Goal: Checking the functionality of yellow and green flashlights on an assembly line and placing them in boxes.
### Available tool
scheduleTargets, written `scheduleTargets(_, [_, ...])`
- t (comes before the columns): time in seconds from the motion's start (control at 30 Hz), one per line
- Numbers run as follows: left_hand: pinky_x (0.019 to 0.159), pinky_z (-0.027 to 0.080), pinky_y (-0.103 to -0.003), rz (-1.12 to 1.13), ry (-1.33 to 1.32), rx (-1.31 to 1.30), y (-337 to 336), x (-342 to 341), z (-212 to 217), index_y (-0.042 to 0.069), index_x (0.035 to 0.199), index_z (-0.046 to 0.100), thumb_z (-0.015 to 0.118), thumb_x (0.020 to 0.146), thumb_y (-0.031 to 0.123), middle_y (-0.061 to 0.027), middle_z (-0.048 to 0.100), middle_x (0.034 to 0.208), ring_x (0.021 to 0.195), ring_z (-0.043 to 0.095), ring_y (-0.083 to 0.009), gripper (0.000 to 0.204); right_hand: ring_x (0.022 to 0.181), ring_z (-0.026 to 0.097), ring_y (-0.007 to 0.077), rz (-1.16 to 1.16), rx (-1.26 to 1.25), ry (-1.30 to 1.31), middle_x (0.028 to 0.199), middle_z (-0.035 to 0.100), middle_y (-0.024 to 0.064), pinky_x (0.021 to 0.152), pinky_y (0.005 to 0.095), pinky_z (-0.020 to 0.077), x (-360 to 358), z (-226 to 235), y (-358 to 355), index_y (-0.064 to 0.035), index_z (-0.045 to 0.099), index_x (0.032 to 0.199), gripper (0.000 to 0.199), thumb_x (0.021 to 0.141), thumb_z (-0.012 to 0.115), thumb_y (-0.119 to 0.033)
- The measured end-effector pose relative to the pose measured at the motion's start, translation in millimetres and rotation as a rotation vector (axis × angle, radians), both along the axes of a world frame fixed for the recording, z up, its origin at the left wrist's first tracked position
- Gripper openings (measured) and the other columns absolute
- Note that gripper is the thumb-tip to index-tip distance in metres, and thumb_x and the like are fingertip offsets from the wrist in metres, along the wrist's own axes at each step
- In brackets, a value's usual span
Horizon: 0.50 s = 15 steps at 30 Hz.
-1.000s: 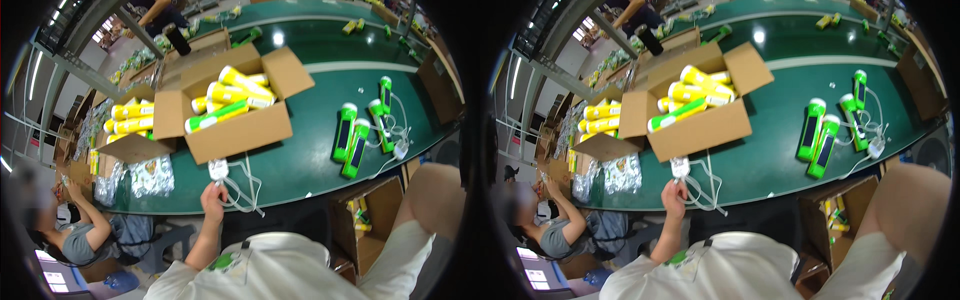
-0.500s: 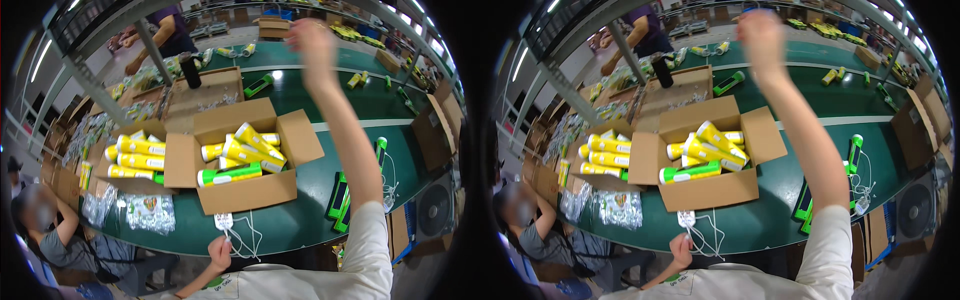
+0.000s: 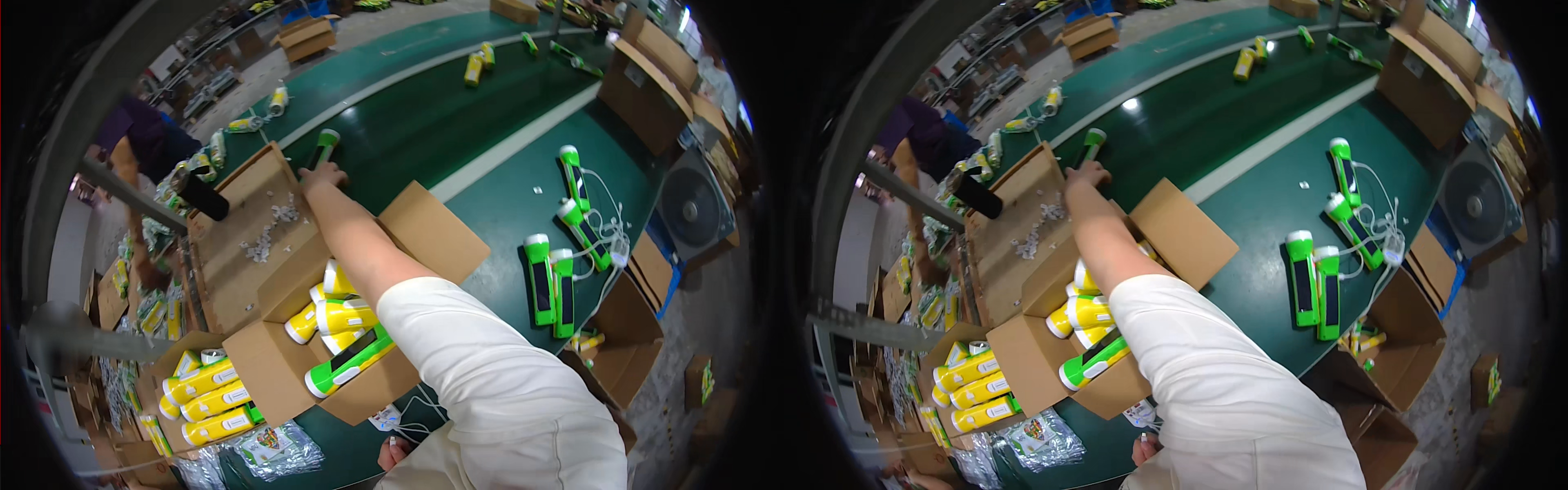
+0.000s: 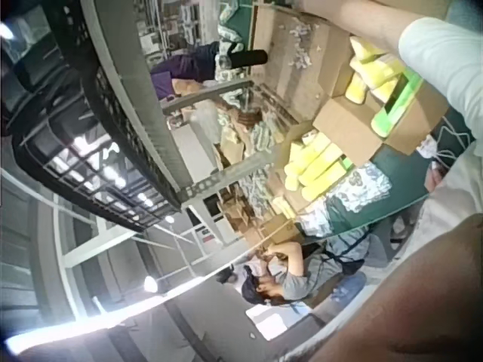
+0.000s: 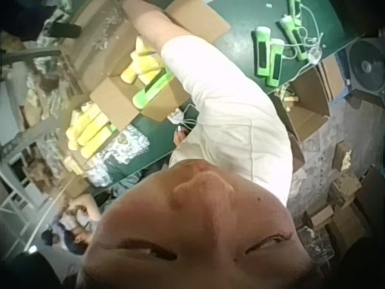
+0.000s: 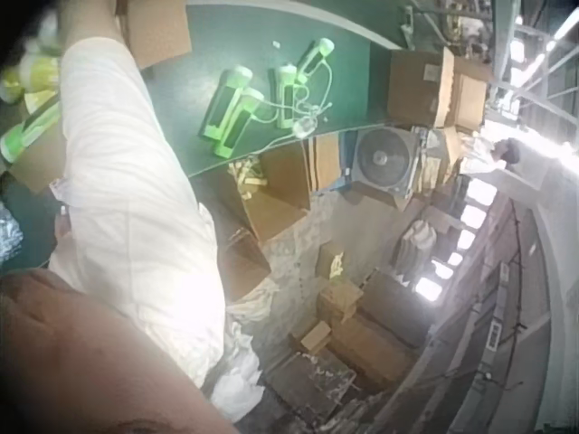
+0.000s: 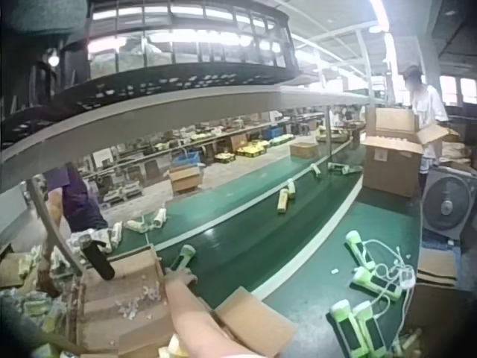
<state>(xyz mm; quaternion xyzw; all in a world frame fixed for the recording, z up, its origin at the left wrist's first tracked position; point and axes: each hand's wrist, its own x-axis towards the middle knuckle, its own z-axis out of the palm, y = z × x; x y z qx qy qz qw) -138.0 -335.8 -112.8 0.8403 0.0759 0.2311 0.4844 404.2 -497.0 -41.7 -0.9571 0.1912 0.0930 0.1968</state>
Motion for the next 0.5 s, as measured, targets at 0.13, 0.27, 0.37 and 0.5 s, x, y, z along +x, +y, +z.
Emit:
scheduleTargets(0.13, [0.040,0.028,-0.029,-0.050,0.087,-0.025,-2.0,7.2,1.4,0.004,0.057,0.046,0.043,0.091,0.031,-0.0044,0.043,0.046,0.040,0.039,-0.0152,0.044,0.111,0.047,0.0359,-0.490,0.466,-0.193,0.125,0.043,0.0189,0.083,0.0467,0.0475,28.9,-13.0,9.7,-0.0221,0.042,0.131,0.043,0.092,0.045,-0.039])
scheduleTargets(0.27, [0.041,0.027,-0.029,-0.027,0.037,-0.029,1.3,9.5,-8.8,0.004,0.057,0.044,0.043,0.091,0.031,-0.0037,0.041,0.046,0.041,0.037,-0.0145,0.043,0.112,0.049,0.0357,-0.535,0.820,-0.147,0.127,0.036,0.0277,0.088,0.0454,0.0466,43.2,-7.4,25.3,-0.0210,0.002,0.145,0.069,0.091,0.045,-0.018])
scheduleTargets(0.37, [0.042,0.026,-0.029,-0.111,-0.029,-0.057,-3.8,9.6,-15.6,0.005,0.057,0.042,0.042,0.091,0.032,-0.0032,0.039,0.047,0.042,0.035,-0.0141,0.043,0.105,0.056,0.0316,-0.448,1.100,0.102,0.130,0.047,0.0119,0.080,0.0571,0.0480,80.5,6.1,-44.4,-0.0209,0.011,0.145,0.066,0.091,0.046,-0.034])
scheduleTargets(0.5, [0.043,0.025,-0.028,-0.198,-0.147,-0.120,-12.3,10.7,-21.9,0.006,0.057,0.040,0.042,0.091,0.032,-0.0026,0.037,0.047,0.043,0.034,-0.0135,0.043,0.111,0.053,0.0269,0.513,-0.186,-0.432,0.115,0.059,-0.0092,0.080,0.0626,0.0442,49.3,38.3,-136.7,-0.0292,0.064,0.109,0.038,0.073,0.072,-0.037])
